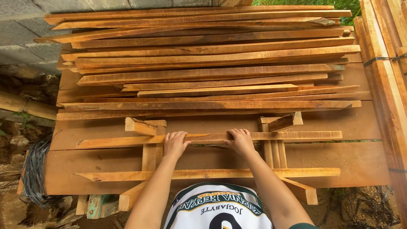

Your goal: Organizing and stacking thin strips of wood on a workbench.

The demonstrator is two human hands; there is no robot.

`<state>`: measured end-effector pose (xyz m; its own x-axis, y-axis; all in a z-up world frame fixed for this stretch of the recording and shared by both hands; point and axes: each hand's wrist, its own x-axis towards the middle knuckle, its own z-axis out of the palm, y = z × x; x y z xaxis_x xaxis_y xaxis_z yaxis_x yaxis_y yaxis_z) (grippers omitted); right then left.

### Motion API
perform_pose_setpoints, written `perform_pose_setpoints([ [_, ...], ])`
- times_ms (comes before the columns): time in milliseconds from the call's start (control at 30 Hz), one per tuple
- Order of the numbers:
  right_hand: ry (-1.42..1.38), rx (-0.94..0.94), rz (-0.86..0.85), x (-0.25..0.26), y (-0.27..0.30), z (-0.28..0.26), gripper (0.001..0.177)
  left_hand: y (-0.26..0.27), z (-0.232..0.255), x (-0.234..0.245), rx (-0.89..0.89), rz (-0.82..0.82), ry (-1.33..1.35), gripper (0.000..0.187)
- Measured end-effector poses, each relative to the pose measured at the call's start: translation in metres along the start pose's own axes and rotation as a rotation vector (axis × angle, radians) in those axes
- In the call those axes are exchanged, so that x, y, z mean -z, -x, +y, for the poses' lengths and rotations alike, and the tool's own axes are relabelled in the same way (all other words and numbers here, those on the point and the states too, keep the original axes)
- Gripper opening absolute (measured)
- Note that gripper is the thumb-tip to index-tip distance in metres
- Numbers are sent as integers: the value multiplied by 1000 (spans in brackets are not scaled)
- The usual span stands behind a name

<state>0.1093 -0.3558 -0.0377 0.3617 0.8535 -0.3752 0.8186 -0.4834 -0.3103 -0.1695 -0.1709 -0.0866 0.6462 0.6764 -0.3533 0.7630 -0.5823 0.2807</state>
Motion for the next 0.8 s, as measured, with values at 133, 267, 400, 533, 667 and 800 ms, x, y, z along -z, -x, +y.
perform_pose_setpoints([
  [133,-4,30,-25,14,9,-10,49,14,11,21,21,-8,21,52],
  [267,-13,24,-78,14,25,-5,46,45,33,62,9,-149,92,62],
  [400,9,25,-119,11,55,-12,42,81,43,74,9,-277,119,73],
  [533,-1,38,-123,-3,81,-11,42,112,47,69,14,-325,136,77],
  [667,-41,29,-163,-13,102,-10,42,130,37,39,-14,-296,114,79],
  [800,-61,14,-189,-26,108,-2,42,129,29,17,-28,-275,75,75],
])
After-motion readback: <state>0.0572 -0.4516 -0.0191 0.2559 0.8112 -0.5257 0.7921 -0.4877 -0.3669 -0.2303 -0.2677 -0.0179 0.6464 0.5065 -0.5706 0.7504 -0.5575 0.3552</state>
